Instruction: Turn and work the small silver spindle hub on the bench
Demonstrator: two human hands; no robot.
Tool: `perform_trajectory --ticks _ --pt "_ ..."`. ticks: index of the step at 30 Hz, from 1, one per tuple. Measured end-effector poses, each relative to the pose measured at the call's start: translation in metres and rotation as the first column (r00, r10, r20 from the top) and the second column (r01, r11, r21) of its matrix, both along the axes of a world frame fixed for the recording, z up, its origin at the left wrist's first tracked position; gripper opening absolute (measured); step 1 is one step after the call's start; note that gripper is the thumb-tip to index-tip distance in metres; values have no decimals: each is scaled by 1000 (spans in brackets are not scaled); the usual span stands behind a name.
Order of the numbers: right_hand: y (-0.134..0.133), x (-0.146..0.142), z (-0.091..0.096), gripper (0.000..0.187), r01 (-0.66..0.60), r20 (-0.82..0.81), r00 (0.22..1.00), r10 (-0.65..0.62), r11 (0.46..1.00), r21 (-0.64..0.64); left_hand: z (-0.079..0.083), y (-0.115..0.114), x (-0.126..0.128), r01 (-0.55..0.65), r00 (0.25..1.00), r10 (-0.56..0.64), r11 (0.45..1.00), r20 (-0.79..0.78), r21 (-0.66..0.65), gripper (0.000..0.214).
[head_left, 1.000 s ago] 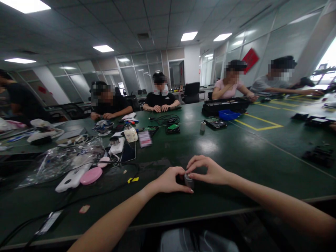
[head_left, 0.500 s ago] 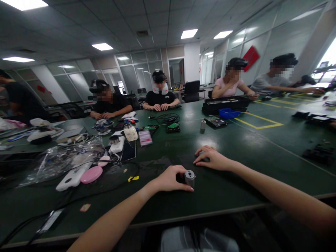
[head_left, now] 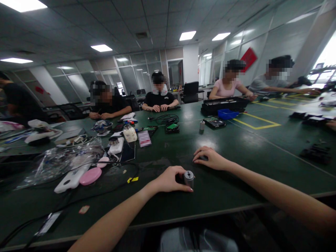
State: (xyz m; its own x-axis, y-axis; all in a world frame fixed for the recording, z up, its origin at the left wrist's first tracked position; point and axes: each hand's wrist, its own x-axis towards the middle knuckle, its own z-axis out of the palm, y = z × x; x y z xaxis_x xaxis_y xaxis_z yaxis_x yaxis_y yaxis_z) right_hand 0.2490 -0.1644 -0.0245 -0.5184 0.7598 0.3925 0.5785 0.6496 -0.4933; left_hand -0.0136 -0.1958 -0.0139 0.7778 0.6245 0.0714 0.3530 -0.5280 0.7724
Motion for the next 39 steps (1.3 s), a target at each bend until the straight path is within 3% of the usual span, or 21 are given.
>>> perform_trajectory --ticks 5,11,29,39 --pt "-24 -26 13 22 -62 -163 985 65 998 25 -2 1 0 17 1000 -17 999 9 44 39" --pt "-49 -46 23 11 -217 -167 961 219 976 31 -9 3 0 4 1000 -6 997 23 82 39" --pt "-52 -47 19 15 -235 -193 953 234 972 18 -8 3 -1 5 1000 -5 996 4 85 40" --pt "-51 -48 26 11 -231 -162 959 231 973 17 -11 5 0 14 1000 -16 996 18 93 39"
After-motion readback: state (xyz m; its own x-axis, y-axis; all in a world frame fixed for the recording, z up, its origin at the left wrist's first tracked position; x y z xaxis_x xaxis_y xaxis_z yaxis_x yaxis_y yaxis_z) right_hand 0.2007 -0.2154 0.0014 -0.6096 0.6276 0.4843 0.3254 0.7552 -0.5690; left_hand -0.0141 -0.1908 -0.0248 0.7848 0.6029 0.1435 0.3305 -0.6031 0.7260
